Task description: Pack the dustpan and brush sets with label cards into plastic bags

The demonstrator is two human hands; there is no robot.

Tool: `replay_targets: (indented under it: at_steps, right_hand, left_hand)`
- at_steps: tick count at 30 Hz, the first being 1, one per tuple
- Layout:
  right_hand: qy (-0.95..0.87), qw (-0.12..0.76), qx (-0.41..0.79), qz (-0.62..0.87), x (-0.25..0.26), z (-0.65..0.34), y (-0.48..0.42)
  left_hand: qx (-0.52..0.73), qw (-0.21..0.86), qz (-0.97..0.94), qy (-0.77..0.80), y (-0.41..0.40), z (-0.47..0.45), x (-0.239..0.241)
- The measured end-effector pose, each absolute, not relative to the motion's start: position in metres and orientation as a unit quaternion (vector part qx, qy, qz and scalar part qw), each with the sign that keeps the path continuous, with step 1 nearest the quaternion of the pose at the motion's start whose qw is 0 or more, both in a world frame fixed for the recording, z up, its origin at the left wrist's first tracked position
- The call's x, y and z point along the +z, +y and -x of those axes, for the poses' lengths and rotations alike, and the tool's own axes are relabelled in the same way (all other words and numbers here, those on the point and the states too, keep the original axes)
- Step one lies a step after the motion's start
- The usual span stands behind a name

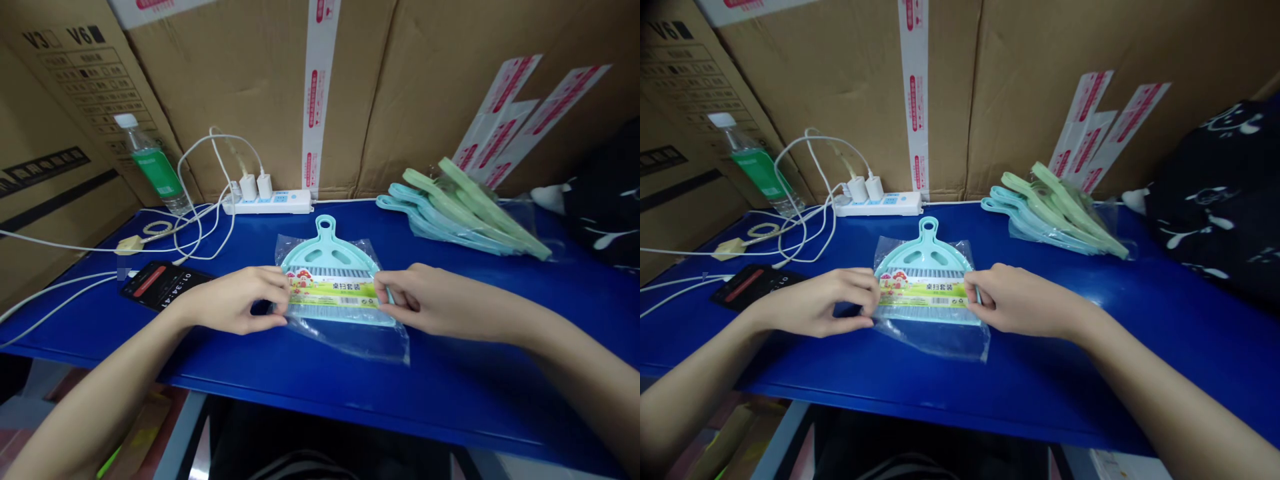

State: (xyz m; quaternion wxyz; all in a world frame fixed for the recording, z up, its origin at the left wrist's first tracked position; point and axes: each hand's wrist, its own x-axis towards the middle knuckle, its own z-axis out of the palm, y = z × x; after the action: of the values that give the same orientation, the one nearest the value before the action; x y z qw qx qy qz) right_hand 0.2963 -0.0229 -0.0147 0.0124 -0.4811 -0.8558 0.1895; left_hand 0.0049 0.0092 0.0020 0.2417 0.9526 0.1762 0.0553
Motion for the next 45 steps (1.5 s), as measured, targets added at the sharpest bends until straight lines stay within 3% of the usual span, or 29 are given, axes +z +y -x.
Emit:
replay_targets:
  at_steps: [13, 19, 26, 45]
  right_hand:
    - [-0.869, 0.042, 0.262, 0.417, -0.001, -0.293, -0.024]
    - [-0.877, 0.046, 0.212, 0.428, -0.006, -0.294, -0.025]
    - [-0.861, 0.052, 0.265, 0.430, -0.002, -0.293, -0.025]
    - [-0.839, 0.112, 0.197, 0.495, -0.022, -0.281, -0.022]
  left_hand:
    - [0.071, 0.238, -0.928, 0.278, 0.010, -0.004, -0.001]
    - [0.069, 0.220, -0.939, 0.255, 0.012, -0.006, -0.007]
    - [0.057, 0.179, -0.946, 0.265, 0.010, -0.009, -0.007]
    - [0.116, 0.142, -0.927, 0.328, 0.003, -0.018, -0.021]
